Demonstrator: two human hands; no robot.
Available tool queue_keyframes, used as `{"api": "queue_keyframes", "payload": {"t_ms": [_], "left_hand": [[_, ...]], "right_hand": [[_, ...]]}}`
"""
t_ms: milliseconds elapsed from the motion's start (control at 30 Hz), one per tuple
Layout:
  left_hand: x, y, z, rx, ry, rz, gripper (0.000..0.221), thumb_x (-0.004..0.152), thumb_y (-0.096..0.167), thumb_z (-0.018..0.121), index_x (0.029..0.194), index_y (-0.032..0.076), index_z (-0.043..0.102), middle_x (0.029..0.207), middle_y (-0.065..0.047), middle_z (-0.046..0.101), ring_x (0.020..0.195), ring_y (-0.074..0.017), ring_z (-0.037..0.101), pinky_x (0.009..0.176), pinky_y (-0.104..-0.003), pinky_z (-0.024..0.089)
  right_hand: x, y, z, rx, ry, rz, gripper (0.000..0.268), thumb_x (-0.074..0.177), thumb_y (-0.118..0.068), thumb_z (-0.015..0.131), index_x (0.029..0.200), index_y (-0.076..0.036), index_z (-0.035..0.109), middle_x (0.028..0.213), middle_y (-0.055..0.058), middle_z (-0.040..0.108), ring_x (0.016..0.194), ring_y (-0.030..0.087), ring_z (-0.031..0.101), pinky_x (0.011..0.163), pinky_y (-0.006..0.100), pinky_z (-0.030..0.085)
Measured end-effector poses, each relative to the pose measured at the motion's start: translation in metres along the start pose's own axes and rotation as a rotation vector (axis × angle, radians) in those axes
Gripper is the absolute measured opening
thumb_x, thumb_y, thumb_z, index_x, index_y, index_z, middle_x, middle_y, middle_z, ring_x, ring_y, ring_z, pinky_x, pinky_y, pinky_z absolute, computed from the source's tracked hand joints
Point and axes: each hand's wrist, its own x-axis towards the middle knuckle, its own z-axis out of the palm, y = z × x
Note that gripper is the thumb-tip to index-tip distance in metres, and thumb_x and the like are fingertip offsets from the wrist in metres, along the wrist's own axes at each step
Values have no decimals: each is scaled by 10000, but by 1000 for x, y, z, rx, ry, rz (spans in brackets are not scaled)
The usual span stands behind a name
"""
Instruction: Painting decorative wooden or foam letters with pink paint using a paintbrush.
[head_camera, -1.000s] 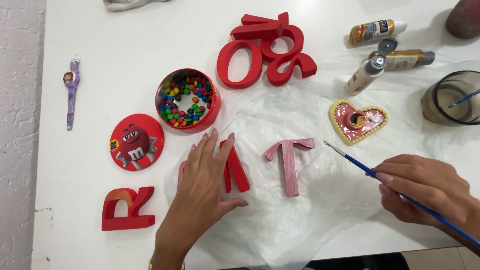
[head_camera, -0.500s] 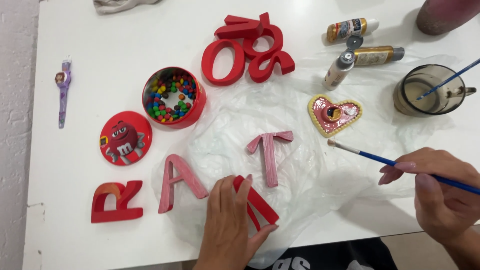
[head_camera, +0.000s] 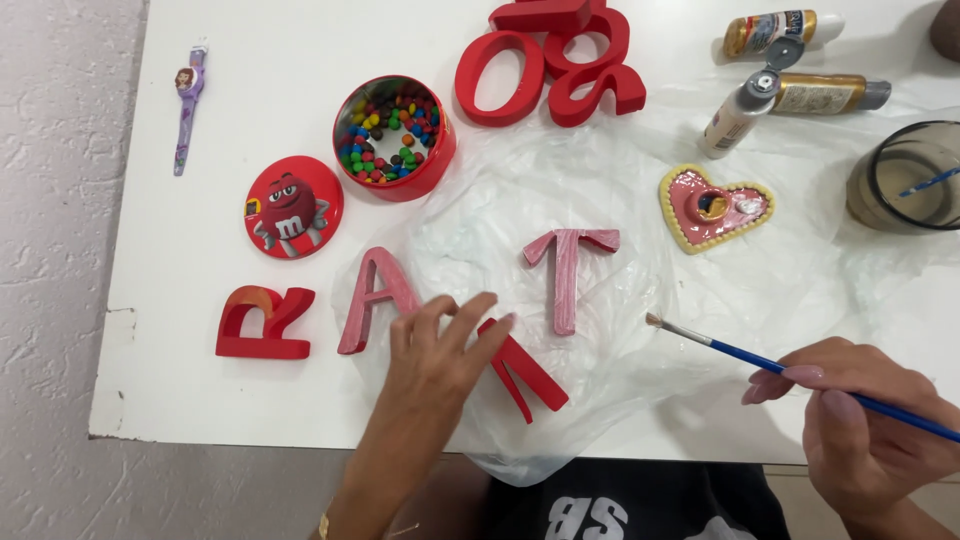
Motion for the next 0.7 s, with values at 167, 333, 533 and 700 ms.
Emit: {"api": "queue_keyframes", "payload": {"t_ms": [167,333,533,700], "left_hand": [[-5,-11,-19,-183,45,-30,294,905,68,764,1171,147,666,1422,-72,664,1227,-353,600,925,-511,432],[-13,17,-19,-576,90,-121,401,951,128,804,1328,89,675,1256,-92,747,1079,-300,668,929,-425,569],[0,70,21,-800,306,-187,467,891,-132,773,1276,92,631,1323,-117,673,1220,-277,736,968,-361,655],[-3,92,30,-1086,416,-537,507,811,129,952,1241,129,683,1285,-101,712,1176,-230,773,786,-248,752]], "right_hand": [[-19,14,-26,98,89,119,160,1123,-110,468,1087,-37,606,902,121,636,658,305,739,591,307,611],[-21,9,-27,123,140,201,214,1202,-188,412,1134,-73,580,940,100,569,659,273,680,600,301,626],[0,-23,9,222,85,151,128,1085,-142,535,1083,-51,625,778,153,660,606,249,743,546,302,682],[1,-17,10,401,16,305,109,1086,-64,567,1157,-4,625,885,180,690,688,259,722,642,395,766]]}}
